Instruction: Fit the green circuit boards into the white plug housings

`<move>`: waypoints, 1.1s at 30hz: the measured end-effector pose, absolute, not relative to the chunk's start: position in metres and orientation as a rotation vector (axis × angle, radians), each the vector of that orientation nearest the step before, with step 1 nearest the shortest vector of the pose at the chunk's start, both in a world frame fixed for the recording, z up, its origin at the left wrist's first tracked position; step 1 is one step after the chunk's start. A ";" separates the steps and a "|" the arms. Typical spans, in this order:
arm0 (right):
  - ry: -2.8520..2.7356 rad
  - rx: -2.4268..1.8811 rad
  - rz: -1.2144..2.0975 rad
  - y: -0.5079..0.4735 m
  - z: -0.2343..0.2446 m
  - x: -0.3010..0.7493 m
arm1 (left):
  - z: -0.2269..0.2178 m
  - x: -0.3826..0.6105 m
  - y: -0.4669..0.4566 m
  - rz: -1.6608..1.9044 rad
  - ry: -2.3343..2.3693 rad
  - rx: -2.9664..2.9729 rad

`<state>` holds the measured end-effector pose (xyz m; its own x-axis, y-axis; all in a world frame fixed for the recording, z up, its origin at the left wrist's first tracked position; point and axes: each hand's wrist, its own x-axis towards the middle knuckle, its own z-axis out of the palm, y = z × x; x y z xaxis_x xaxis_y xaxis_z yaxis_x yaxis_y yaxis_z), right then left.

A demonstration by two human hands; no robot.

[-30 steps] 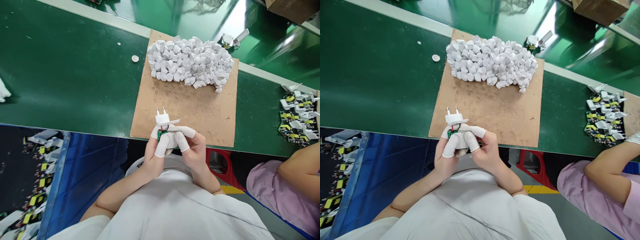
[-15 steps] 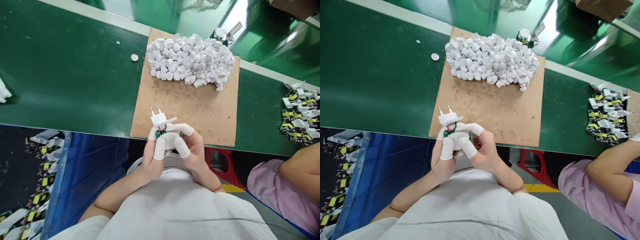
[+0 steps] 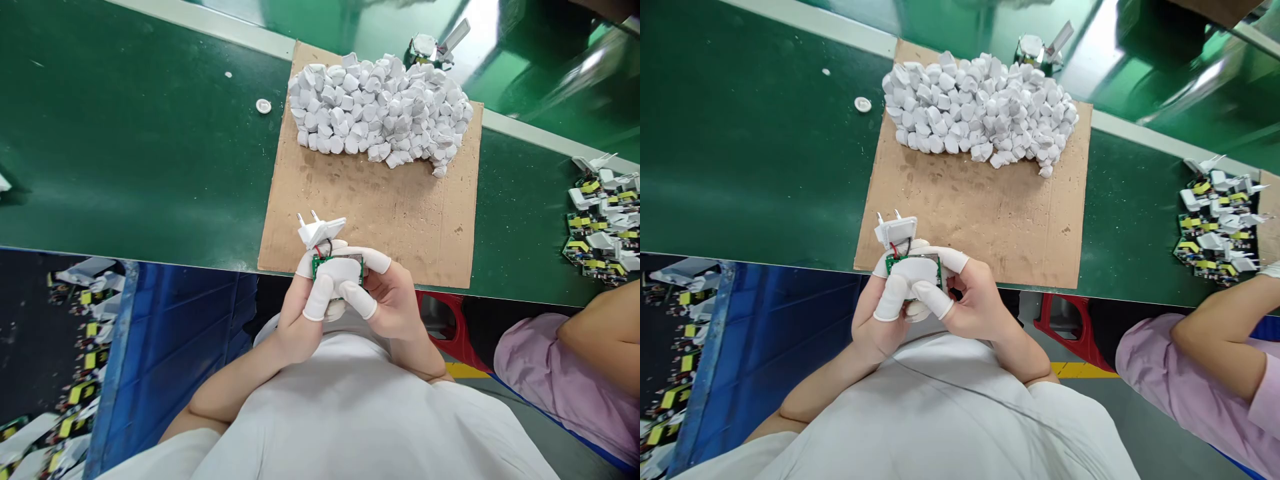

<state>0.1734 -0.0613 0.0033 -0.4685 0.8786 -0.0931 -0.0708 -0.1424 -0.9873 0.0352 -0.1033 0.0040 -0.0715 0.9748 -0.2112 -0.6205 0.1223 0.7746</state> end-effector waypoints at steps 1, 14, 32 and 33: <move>-1.375 -0.926 1.736 -0.061 0.004 0.174 | 0.004 0.033 -0.104 1.380 0.857 0.533; -1.396 -0.931 1.761 -0.065 0.002 0.181 | 0.001 0.020 -0.110 1.164 0.847 0.554; -1.465 -1.015 1.522 -0.071 -0.001 0.177 | -0.011 0.040 -0.104 1.426 1.181 0.735; -1.411 -1.045 1.523 -0.071 -0.002 0.174 | -0.011 0.041 -0.103 1.431 1.181 0.732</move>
<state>0.1737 -0.0710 -0.0022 -0.3440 0.9374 -0.0537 -0.0177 -0.0637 -0.9978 0.0410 -0.1029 -0.0113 -0.2211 0.9607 -0.1680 -0.3473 0.0834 0.9340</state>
